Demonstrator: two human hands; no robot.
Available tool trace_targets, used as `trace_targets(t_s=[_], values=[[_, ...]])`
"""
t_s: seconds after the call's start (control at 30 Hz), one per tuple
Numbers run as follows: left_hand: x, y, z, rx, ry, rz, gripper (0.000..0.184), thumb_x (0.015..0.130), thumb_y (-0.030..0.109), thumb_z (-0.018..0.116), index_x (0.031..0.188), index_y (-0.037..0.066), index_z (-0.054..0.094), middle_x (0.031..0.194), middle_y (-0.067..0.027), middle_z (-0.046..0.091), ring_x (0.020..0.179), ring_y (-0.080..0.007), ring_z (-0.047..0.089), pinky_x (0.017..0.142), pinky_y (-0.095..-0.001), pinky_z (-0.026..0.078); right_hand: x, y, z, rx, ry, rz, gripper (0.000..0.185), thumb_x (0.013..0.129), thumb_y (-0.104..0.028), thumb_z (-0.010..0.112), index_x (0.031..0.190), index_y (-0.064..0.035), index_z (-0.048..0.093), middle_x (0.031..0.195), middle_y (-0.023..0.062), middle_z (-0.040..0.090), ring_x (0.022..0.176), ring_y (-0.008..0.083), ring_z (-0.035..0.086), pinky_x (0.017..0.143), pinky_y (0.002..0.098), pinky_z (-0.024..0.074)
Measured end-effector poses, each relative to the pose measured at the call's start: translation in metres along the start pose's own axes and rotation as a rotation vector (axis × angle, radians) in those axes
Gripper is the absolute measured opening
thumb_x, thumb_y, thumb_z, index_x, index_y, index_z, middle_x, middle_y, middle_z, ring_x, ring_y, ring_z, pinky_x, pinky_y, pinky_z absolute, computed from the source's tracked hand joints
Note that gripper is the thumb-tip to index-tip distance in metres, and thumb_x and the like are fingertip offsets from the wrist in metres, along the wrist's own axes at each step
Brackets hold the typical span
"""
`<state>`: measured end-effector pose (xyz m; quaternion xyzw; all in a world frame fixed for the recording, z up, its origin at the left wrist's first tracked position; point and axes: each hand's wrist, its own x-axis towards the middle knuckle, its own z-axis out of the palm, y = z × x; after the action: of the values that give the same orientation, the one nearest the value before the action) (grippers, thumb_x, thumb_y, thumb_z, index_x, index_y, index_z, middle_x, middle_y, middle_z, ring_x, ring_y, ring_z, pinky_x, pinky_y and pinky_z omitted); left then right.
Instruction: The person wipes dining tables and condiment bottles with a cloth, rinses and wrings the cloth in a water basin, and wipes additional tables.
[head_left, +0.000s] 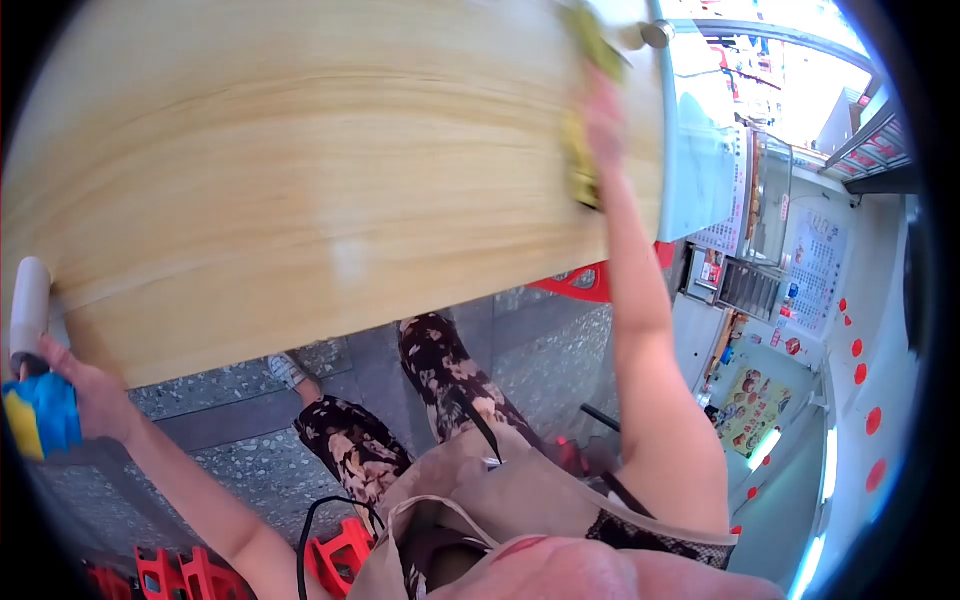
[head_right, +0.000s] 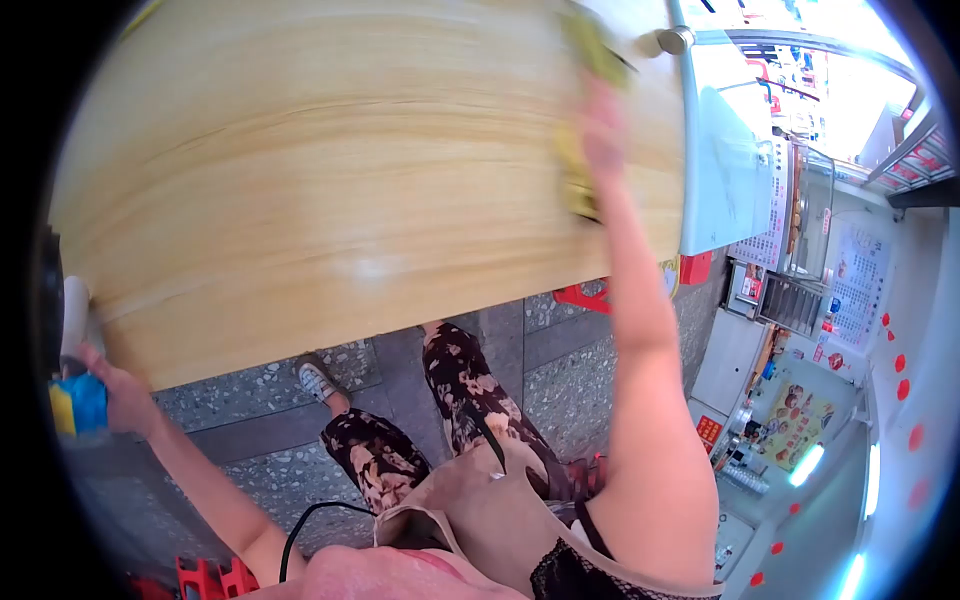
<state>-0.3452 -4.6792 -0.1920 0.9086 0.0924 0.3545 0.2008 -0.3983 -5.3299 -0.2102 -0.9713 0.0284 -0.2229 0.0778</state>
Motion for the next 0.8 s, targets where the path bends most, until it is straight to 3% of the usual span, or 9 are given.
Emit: trace_targets(t_s=[0.03,0.1,0.23,0.4,0.47,0.6,0.63,0.67,0.8], values=[[-0.002,-0.005,0.003,0.000,0.022,0.017,0.046,0.085,0.030,0.068,0.105,-0.008,0.055,0.101,-0.0185,0.063,0.090,-0.0283,0.062,0.081,-0.0360,0.050,-0.038,0.059,-0.034,0.070,-0.006,0.357,0.041,0.090,-0.013,0.050,0.130,-0.0054,0.048,0.122,0.0130,0.056,0.112,0.0268,0.052,0.096,0.0358,0.0402],[-0.005,0.000,0.012,-0.189,0.051,-0.044,0.043,0.087,0.028,0.065,0.106,-0.009,0.056,0.102,-0.0191,0.063,0.091,-0.0293,0.062,0.081,-0.0376,0.051,-0.125,0.182,-0.087,-0.236,-0.022,0.574,0.043,0.089,-0.014,0.048,0.132,-0.0109,0.049,0.130,0.0110,0.053,0.119,0.0260,0.049,0.099,0.0337,0.0388],[0.004,0.020,0.005,-0.905,0.148,-0.349,0.034,0.090,0.017,0.059,0.109,-0.011,0.054,0.108,-0.0214,0.059,0.098,-0.0332,0.060,0.085,-0.0431,0.053,-0.142,0.086,-0.096,-0.288,-0.007,0.865,0.043,0.086,-0.011,0.046,0.128,-0.0120,0.053,0.129,0.0115,0.053,0.121,0.0269,0.048,0.101,0.0340,0.0376],[0.007,-0.018,-0.079,-0.974,0.296,-0.329,0.031,0.090,0.013,0.057,0.111,-0.010,0.051,0.110,-0.0244,0.056,0.100,-0.0372,0.058,0.087,-0.0448,0.052,-0.040,-0.233,-0.007,-0.070,-0.067,0.123,0.038,0.085,-0.008,0.048,0.121,-0.0019,0.056,0.121,0.0135,0.058,0.109,0.0318,0.053,0.097,0.0419,0.0392],[-0.011,-0.059,-0.131,-0.950,0.315,-0.303,0.032,0.090,0.007,0.055,0.117,-0.009,0.048,0.121,-0.0225,0.051,0.107,-0.0388,0.054,0.090,-0.0467,0.051,-0.006,-0.382,0.038,-0.206,0.014,-0.406,0.032,0.081,-0.013,0.054,0.111,-0.0014,0.060,0.108,0.0196,0.059,0.098,0.0366,0.054,0.090,0.0480,0.0405],[-0.037,-0.089,-0.198,-0.698,0.306,-0.393,0.036,0.091,0.010,0.054,0.121,-0.009,0.045,0.128,-0.0214,0.047,0.113,-0.0373,0.051,0.093,-0.0460,0.049,0.041,-0.646,0.120,0.445,-0.104,-0.209,0.032,0.065,-0.012,0.052,0.093,-0.0009,0.064,0.096,0.0210,0.057,0.099,0.0368,0.052,0.089,0.0506,0.0383],[-0.043,-0.089,-0.207,-0.616,0.289,-0.491,0.036,0.092,0.012,0.053,0.121,-0.009,0.046,0.130,-0.0202,0.046,0.114,-0.0345,0.051,0.092,-0.0422,0.049,0.050,-0.695,0.137,0.311,-0.001,-0.314,0.033,0.066,-0.018,0.056,0.094,-0.0038,0.067,0.101,0.0184,0.058,0.104,0.0354,0.050,0.097,0.0499,0.0325],[-0.048,-0.086,-0.212,-0.539,0.269,-0.589,0.036,0.093,0.014,0.053,0.120,-0.009,0.046,0.131,-0.0190,0.045,0.115,-0.0317,0.050,0.091,-0.0383,0.048,0.064,-0.730,0.126,0.191,-0.192,-0.479,0.034,0.074,-0.020,0.053,0.103,-0.0078,0.066,0.096,0.0154,0.059,0.094,0.0286,0.055,0.087,0.0408,0.0391],[-0.061,-0.069,-0.205,-0.233,0.006,-0.446,0.033,0.096,0.020,0.049,0.113,-0.008,0.046,0.131,-0.0157,0.047,0.109,-0.0240,0.052,0.085,-0.0311,0.045,0.085,-0.762,0.139,0.295,-0.241,-0.750,0.035,0.073,-0.024,0.052,0.103,-0.0158,0.067,0.105,0.0112,0.060,0.107,0.0283,0.051,0.097,0.0408,0.0343]])
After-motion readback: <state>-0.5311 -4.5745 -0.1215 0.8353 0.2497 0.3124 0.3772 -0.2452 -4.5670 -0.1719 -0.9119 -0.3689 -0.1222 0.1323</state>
